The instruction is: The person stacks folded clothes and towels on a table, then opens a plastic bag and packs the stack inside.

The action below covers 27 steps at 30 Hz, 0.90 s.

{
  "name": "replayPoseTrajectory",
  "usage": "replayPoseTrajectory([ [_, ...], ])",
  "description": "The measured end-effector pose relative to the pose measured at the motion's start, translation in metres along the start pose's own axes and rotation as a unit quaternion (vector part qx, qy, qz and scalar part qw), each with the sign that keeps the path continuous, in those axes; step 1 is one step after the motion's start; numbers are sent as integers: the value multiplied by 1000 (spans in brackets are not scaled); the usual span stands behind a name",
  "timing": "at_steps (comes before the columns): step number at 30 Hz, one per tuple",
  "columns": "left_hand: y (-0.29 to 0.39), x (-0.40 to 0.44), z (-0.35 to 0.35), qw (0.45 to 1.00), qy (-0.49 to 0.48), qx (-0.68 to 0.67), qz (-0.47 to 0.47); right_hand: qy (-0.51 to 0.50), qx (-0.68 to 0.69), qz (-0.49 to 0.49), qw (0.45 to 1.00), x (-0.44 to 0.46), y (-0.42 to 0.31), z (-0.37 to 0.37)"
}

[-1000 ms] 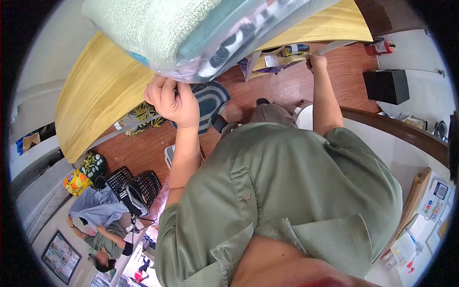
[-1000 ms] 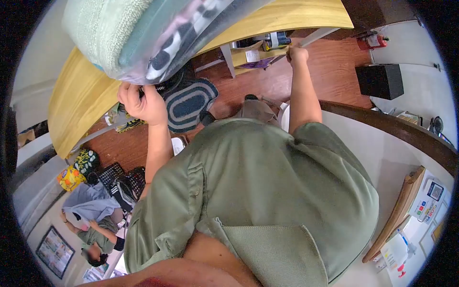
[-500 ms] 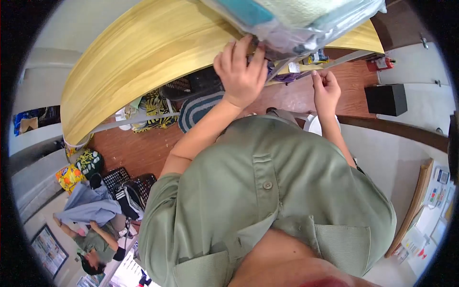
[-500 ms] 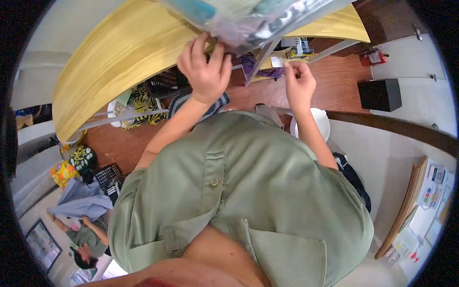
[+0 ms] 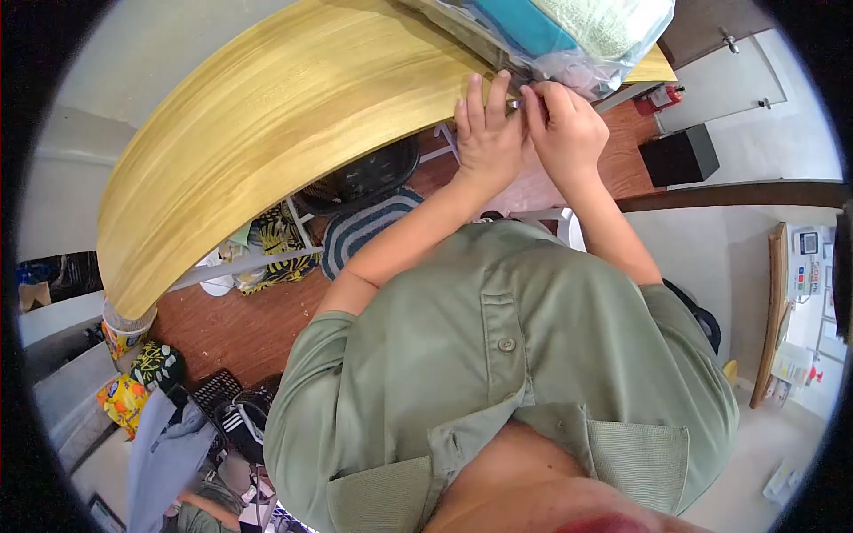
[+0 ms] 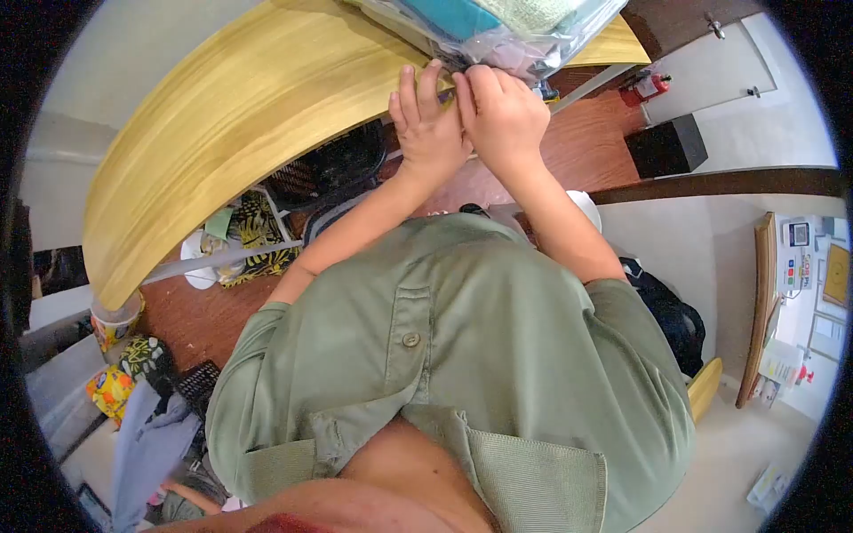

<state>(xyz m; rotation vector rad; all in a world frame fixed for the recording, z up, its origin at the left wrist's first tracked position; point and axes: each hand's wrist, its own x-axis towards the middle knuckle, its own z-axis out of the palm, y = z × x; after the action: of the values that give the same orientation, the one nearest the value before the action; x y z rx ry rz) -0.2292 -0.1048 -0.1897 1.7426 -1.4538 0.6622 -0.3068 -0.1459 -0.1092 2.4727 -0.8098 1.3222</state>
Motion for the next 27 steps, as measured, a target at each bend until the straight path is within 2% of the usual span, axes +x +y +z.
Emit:
replayPoseTrajectory([
  [2,1,0,-1,1000,4,-8,-4,-13,-45,23,999,0,0,1],
  [7,3,1,0,1000,22,-9,1,-3,-55,39,998,-1,4,1],
  [9,3,6,-5,996,-23,78,45,-6,-60,44,997,-1,5,-2],
  [12,5,6,-2,998,-16,55,38,-12,-53,58,997,-3,7,-5],
  [15,8,6,-1,998,-17,49,35,43,-12,28,999,-11,13,-5],
  [17,10,6,0,998,-17,42,36,74,49,101,991,-14,12,-8],
  [21,14,8,1,998,-42,21,48,71,43,120,989,-16,27,-12],
  [23,17,8,5,997,-41,41,56,57,-33,158,985,-16,33,-20],
  [25,19,10,9,996,-39,62,60,81,1,167,983,-22,50,-26],
  [27,26,11,6,995,-45,26,83,103,18,197,975,-35,81,-38],
])
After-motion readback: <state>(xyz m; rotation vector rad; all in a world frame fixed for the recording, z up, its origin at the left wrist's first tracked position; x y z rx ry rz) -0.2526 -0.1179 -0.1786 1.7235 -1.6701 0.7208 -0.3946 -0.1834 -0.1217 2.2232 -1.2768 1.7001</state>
